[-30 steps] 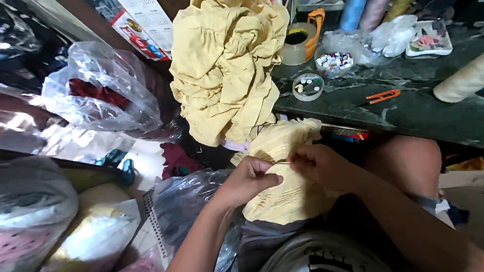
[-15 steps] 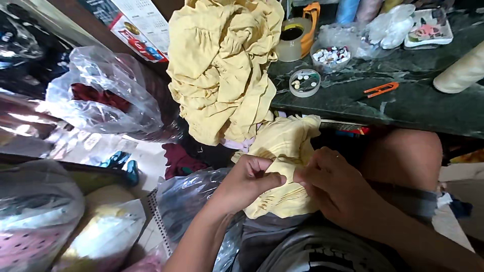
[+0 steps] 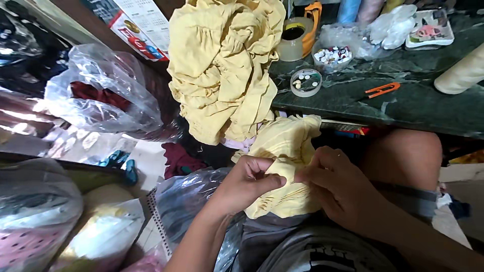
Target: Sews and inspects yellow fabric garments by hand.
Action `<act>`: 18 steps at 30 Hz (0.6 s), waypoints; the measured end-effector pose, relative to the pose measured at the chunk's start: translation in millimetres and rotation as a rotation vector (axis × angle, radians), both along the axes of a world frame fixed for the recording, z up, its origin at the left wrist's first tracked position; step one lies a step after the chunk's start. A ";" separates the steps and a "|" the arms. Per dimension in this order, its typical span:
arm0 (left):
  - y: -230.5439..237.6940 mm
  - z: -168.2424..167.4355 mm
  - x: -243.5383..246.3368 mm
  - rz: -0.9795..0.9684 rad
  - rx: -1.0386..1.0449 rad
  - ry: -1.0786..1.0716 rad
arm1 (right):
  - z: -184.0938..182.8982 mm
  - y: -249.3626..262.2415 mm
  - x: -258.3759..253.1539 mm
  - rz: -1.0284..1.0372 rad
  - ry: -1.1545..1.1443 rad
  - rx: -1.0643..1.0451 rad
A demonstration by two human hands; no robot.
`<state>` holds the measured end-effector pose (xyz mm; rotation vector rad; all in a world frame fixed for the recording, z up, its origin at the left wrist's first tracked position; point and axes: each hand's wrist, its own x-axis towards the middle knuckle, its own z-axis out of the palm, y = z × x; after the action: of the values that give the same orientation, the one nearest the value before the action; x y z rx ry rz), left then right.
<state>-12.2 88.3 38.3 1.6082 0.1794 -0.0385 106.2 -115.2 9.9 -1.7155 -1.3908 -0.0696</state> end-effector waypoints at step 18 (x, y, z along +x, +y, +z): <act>1.1 -1.5 0.2 -0.004 0.010 0.005 | 3.3 1.6 0.6 -0.004 -0.057 -0.046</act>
<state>-11.9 89.4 36.8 1.6186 0.1806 -0.0447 106.8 -113.6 13.1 -1.7668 -1.4402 -0.0898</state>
